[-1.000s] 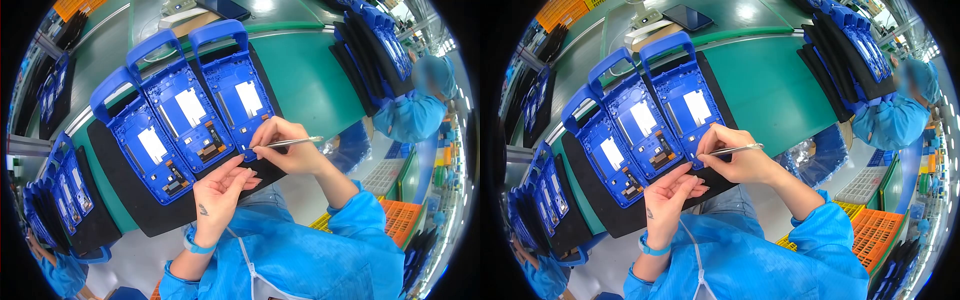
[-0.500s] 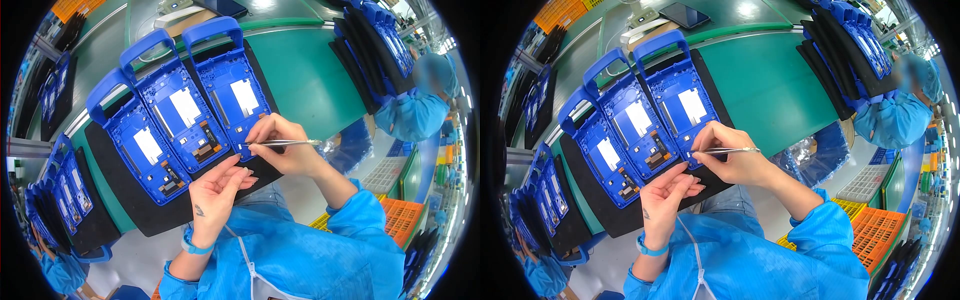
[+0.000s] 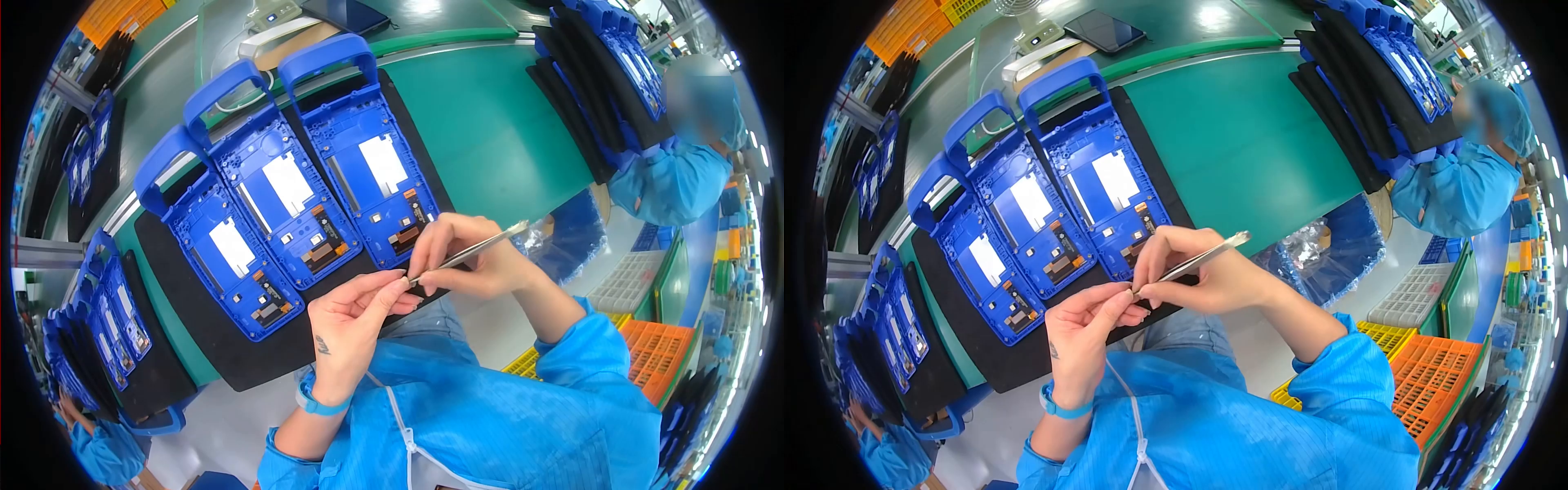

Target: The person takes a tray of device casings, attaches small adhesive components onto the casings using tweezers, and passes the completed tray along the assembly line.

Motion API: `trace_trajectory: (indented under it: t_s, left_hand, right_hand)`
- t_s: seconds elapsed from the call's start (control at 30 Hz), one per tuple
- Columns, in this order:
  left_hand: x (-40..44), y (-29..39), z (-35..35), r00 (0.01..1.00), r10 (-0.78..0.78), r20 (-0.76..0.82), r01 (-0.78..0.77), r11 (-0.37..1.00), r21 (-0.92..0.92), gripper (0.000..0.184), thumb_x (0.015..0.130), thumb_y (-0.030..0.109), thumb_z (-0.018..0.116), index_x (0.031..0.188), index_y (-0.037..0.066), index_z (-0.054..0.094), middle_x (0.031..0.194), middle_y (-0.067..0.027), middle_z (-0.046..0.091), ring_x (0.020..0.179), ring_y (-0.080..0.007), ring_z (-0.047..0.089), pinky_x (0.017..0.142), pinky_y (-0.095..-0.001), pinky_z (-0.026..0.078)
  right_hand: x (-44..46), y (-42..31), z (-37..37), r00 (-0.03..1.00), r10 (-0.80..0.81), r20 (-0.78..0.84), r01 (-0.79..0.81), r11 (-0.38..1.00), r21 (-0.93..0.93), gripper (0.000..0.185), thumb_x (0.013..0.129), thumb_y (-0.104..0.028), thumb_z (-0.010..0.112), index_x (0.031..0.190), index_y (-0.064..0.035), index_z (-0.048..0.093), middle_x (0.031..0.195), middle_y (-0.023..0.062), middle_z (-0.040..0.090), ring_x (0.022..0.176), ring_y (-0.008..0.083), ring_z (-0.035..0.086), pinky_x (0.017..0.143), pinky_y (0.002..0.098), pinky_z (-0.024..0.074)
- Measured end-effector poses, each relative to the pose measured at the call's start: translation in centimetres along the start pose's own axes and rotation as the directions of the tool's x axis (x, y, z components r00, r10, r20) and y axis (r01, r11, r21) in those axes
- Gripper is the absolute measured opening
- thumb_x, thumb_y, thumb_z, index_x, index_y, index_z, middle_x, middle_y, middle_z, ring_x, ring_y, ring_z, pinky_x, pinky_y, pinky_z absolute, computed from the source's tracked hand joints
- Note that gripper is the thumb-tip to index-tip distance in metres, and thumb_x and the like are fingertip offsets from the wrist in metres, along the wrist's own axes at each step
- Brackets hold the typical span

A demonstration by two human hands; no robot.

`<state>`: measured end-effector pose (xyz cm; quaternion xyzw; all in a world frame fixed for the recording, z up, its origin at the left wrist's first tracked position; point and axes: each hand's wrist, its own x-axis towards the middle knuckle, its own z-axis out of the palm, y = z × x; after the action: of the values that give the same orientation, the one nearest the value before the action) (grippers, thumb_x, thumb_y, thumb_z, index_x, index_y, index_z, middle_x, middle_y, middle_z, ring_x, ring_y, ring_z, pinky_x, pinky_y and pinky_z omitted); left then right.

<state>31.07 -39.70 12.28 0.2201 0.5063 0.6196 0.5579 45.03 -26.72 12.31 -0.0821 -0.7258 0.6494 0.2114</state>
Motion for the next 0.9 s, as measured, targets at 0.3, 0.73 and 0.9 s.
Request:
trace_trajectory:
  t_s: [0.3,0.73,0.9]
  left_hand:
    - [1.5,-0.1,2.3,0.999,0.018,0.033,-0.02,0.999,0.043,0.038,0.081,-0.005,0.055,0.117,-0.01,0.045,0.084,-0.0155,0.062,0.072,-0.0191,0.063,0.067,-0.0268,0.053]
    - [1.7,-0.1,2.7,1.0,-0.011,0.004,0.011,0.996,0.09,0.04,0.081,-0.006,0.055,0.119,-0.01,0.043,0.083,-0.015,0.062,0.071,-0.0177,0.063,0.067,-0.0267,0.053]
    - [1.8,-0.1,2.7,1.0,-0.014,0.002,0.014,0.996,0.086,0.041,0.081,-0.006,0.055,0.12,-0.01,0.043,0.083,-0.0144,0.062,0.071,-0.0171,0.063,0.067,-0.0264,0.053]
  right_hand:
    - [-1.4,1.2,-2.5,0.916,0.027,-0.4,-0.039,0.999,-0.023,0.014,0.079,0.005,0.056,0.081,-0.0006,0.044,0.087,0.0147,0.056,0.071,0.0115,0.057,0.065,0.0226,0.0471]
    - [-1.4,1.5,-2.8,0.933,-0.019,-0.359,-0.02,0.994,-0.103,0.014,0.079,0.004,0.058,0.081,-0.0006,0.045,0.086,0.0135,0.058,0.072,0.0116,0.058,0.066,0.0227,0.0476]
    - [-1.3,1.5,-2.8,0.927,-0.067,-0.37,-0.007,0.981,-0.194,0.015,0.078,0.004,0.059,0.081,-0.0004,0.045,0.087,0.0135,0.057,0.074,0.0121,0.058,0.067,0.023,0.0486]
